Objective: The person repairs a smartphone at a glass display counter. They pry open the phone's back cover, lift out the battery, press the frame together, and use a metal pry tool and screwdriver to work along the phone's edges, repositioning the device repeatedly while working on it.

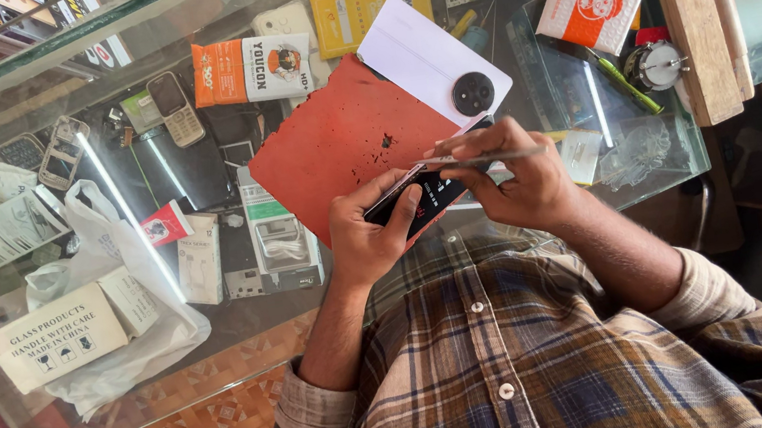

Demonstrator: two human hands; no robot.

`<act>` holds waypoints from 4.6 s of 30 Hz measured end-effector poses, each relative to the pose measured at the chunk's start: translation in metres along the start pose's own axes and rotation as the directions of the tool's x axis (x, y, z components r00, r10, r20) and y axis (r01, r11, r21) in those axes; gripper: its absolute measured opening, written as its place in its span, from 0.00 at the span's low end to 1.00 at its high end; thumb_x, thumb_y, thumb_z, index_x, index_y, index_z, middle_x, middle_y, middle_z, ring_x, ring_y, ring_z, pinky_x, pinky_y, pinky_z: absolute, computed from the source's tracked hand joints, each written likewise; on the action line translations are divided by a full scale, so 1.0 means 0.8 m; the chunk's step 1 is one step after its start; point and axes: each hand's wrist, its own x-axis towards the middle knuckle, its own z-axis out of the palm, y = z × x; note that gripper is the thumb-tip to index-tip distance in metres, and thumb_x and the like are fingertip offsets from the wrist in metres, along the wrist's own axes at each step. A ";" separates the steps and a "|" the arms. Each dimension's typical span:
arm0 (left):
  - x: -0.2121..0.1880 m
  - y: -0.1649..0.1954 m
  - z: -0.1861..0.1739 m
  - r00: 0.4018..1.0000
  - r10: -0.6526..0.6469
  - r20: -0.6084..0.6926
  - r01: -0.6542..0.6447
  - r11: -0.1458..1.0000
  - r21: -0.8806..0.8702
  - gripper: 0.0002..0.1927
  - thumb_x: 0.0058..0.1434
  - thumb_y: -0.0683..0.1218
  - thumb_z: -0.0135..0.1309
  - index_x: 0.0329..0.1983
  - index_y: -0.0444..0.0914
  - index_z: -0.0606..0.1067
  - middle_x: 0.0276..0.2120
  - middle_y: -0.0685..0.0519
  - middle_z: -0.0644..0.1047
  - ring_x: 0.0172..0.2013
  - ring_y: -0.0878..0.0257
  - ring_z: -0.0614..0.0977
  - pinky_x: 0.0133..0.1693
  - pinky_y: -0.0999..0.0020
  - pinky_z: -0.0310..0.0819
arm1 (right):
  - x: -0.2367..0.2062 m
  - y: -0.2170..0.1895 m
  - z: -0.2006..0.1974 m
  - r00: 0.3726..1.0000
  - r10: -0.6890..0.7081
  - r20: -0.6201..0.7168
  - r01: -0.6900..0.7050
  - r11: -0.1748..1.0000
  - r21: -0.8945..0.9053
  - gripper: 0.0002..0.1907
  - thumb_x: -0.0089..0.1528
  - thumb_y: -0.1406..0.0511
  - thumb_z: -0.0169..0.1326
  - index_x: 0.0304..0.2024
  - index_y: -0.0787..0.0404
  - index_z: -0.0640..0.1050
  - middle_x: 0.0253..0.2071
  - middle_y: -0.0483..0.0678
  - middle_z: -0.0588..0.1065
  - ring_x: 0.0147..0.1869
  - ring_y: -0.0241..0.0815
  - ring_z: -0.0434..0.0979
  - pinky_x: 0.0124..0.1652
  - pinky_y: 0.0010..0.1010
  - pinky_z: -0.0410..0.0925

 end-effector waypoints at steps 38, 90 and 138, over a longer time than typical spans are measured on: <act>0.000 -0.002 0.002 1.000 0.014 -0.020 -0.014 1.000 -0.003 0.11 0.67 0.44 0.60 0.48 0.31 0.81 0.28 0.52 0.84 0.28 0.73 0.83 0.29 0.78 0.77 | -0.004 -0.002 0.010 0.985 -0.152 -0.082 0.151 0.988 -0.017 0.17 0.64 0.76 0.62 0.45 0.65 0.65 0.46 0.61 0.81 0.56 0.55 0.84 0.53 0.41 0.79; -0.003 0.001 0.007 0.997 0.075 -0.015 -0.074 0.996 0.050 0.12 0.66 0.43 0.61 0.49 0.32 0.81 0.27 0.53 0.83 0.28 0.74 0.82 0.30 0.78 0.76 | -0.003 -0.021 -0.010 0.998 0.055 0.032 -0.052 0.994 -0.097 0.15 0.63 0.75 0.63 0.43 0.66 0.68 0.45 0.56 0.82 0.56 0.49 0.85 0.50 0.35 0.79; -0.021 -0.003 -0.009 0.920 0.323 0.223 -0.363 0.916 0.171 0.20 0.62 0.34 0.64 0.57 0.34 0.77 0.49 0.46 0.84 0.43 0.57 0.88 0.43 0.68 0.86 | -0.007 0.025 -0.073 0.993 0.088 -0.075 -0.115 0.687 -0.717 0.13 0.65 0.68 0.65 0.52 0.63 0.80 0.50 0.54 0.78 0.52 0.57 0.78 0.51 0.43 0.72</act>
